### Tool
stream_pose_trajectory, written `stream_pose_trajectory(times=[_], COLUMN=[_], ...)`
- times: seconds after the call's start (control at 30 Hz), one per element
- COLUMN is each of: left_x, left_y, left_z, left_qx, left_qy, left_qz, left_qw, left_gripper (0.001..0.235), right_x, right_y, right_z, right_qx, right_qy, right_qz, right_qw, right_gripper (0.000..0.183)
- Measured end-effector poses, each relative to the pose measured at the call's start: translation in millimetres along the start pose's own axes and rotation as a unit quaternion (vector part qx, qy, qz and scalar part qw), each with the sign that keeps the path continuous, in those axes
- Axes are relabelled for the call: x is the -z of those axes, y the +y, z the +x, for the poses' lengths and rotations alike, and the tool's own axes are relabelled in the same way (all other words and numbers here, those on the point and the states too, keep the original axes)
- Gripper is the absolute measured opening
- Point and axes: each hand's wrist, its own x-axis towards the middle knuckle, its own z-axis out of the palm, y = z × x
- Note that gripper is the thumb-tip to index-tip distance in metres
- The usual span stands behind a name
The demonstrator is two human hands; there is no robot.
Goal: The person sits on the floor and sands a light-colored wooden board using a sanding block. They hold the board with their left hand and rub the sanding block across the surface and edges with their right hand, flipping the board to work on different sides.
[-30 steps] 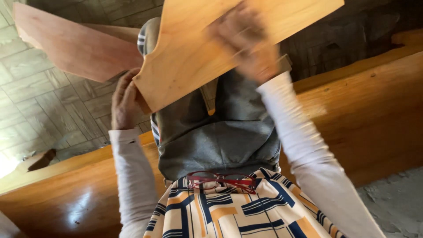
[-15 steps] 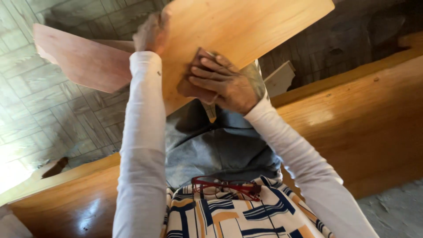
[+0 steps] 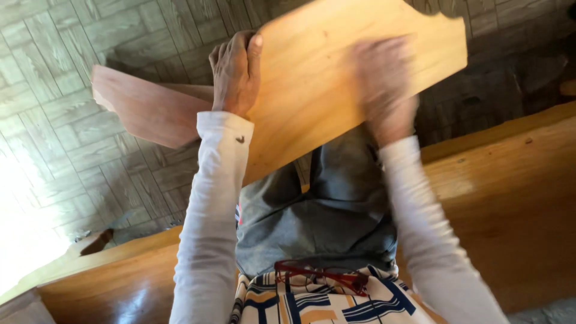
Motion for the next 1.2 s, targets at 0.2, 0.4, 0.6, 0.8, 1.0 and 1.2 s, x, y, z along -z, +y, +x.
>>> stream_pose_trajectory(times=[0.2,0.4,0.6,0.8,1.0,1.2], left_x=[35,38,58,70,73,79], left_y=[58,77,92,99,86,77], left_z=[-14,-37,-42,-46,-60,-66], left_qx=[-0.026,-0.100,-0.111,-0.142,-0.130,-0.127], left_qy=[-0.042,0.043,0.031,0.023,0.049,0.050], left_qz=[-0.009,0.035,0.019,0.023,0.002,0.016], left_qw=[0.999,0.993,0.993,0.989,0.990,0.990], left_gripper=[0.071,0.046,0.051,0.047,0.044,0.057], right_x=[32,60,-76,-8,-89,-147], right_y=[-95,32,42,-73,-15,80], right_z=[-54,29,-28,-46,-40,-50], right_qx=[0.187,0.105,-0.324,-0.069,-0.079,-0.372], right_qy=[0.144,-0.170,0.214,0.064,0.050,0.189], right_qz=[0.582,0.020,0.670,0.668,0.247,0.715], right_qw=[0.778,0.980,0.633,0.738,0.964,0.561], right_gripper=[0.049,0.035,0.037,0.069,0.038,0.045])
